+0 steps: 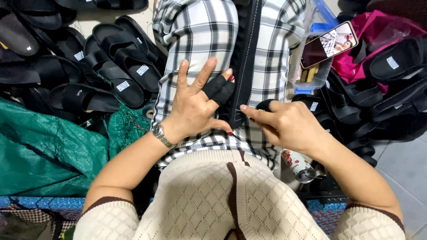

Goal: The person hand-stitches the sole of a black sandal while sitting on the floor surrounded by other shoes.

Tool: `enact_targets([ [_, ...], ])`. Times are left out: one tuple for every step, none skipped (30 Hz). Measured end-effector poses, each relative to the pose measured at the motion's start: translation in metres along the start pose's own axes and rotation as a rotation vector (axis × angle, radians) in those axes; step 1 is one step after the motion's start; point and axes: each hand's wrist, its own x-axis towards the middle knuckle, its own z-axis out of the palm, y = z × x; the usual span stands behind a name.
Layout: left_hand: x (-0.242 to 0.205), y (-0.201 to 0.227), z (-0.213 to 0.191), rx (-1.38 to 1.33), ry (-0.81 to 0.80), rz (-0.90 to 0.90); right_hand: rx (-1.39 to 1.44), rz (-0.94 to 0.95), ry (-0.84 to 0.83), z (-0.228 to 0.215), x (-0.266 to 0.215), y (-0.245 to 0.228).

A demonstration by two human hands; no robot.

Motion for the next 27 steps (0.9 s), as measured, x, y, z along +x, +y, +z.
enact_targets([
  [0.000, -0.001, 0.001, 0.022, 0.014, 0.009, 0.082, 0.003, 0.029, 0.002, 0.002, 0.002],
  [0.000, -0.002, 0.001, 0.019, 0.015, 0.003, 0.082, 0.002, 0.023, 0.005, 0.002, 0.004],
  [0.000, -0.003, 0.001, 0.007, 0.026, 0.002, 0.138, -0.002, 0.044, 0.007, 0.003, 0.006],
  [0.001, -0.003, 0.001, -0.004, 0.036, 0.004, 0.193, -0.005, 0.068, 0.009, 0.003, 0.008],
  [0.001, -0.004, 0.000, -0.006, 0.037, 0.002, 0.193, -0.004, 0.065, 0.010, 0.003, 0.006],
  [0.002, -0.004, 0.000, -0.007, 0.043, 0.007, 0.182, 0.000, 0.074, 0.011, 0.004, 0.005],
  [0.002, -0.004, 0.000, -0.008, 0.048, 0.011, 0.171, 0.004, 0.084, 0.012, 0.004, 0.004],
  [0.002, -0.004, 0.001, -0.007, 0.049, 0.013, 0.171, 0.004, 0.086, 0.009, 0.007, 0.000],
  [0.002, -0.004, 0.001, -0.005, 0.044, 0.011, 0.117, -0.010, 0.107, 0.006, 0.010, -0.005],
  [0.002, -0.004, 0.002, 0.000, 0.040, 0.013, 0.062, -0.025, 0.132, 0.004, 0.013, -0.009],
  [-0.001, -0.002, 0.003, 0.004, 0.040, 0.018, 0.060, -0.026, 0.138, 0.003, 0.012, -0.012],
  [-0.004, -0.002, 0.004, 0.059, 0.016, -0.002, 0.028, -0.019, 0.119, 0.002, 0.013, -0.015],
  [-0.007, -0.002, 0.005, 0.115, -0.009, -0.022, -0.005, -0.011, 0.100, 0.000, 0.013, -0.017],
  [-0.010, 0.008, -0.002, 0.117, -0.004, -0.018, -0.010, -0.011, 0.104, -0.007, 0.008, -0.022],
  [-0.012, 0.018, -0.009, -0.024, 0.035, -0.134, -0.150, -0.014, 0.151, -0.014, 0.004, -0.028],
  [-0.018, 0.027, -0.016, -0.167, 0.065, -0.253, -0.281, -0.014, 0.195, -0.019, 0.000, -0.034],
  [-0.018, 0.031, -0.028, -0.167, 0.061, -0.252, -0.277, -0.011, 0.196, -0.020, -0.002, -0.032],
  [-0.020, 0.037, -0.040, -0.272, 0.087, -0.289, -0.362, 0.005, 0.212, -0.019, -0.005, -0.030],
  [-0.023, 0.043, -0.053, -0.377, 0.113, -0.326, -0.447, 0.022, 0.228, -0.019, -0.008, -0.029],
  [-0.032, 0.041, -0.044, -0.371, 0.117, -0.327, -0.448, 0.016, 0.232, -0.005, -0.007, -0.023],
  [-0.042, 0.039, -0.035, -0.794, 0.099, -0.459, -0.467, -0.003, 0.227, 0.008, -0.006, -0.018],
  [-0.052, 0.037, -0.026, -1.219, 0.077, -0.581, -0.488, -0.025, 0.223, 0.021, -0.004, -0.012],
  [-0.050, 0.039, -0.025, -1.213, 0.085, -0.580, -0.491, -0.033, 0.227, 0.018, -0.003, -0.014],
  [-0.049, 0.043, -0.023, -1.498, 0.103, -0.662, -0.435, -0.034, 0.205, 0.015, -0.003, -0.016],
  [-0.047, 0.046, -0.020, -1.785, 0.122, -0.740, -0.380, -0.035, 0.183, 0.013, -0.003, -0.017],
  [-0.042, 0.046, -0.022, -1.785, 0.122, -0.745, -0.376, -0.034, 0.180, 0.011, -0.003, -0.017],
  [-0.036, 0.046, -0.022, -1.676, 0.083, -0.784, -0.344, -0.044, 0.163, 0.010, -0.003, -0.016],
])
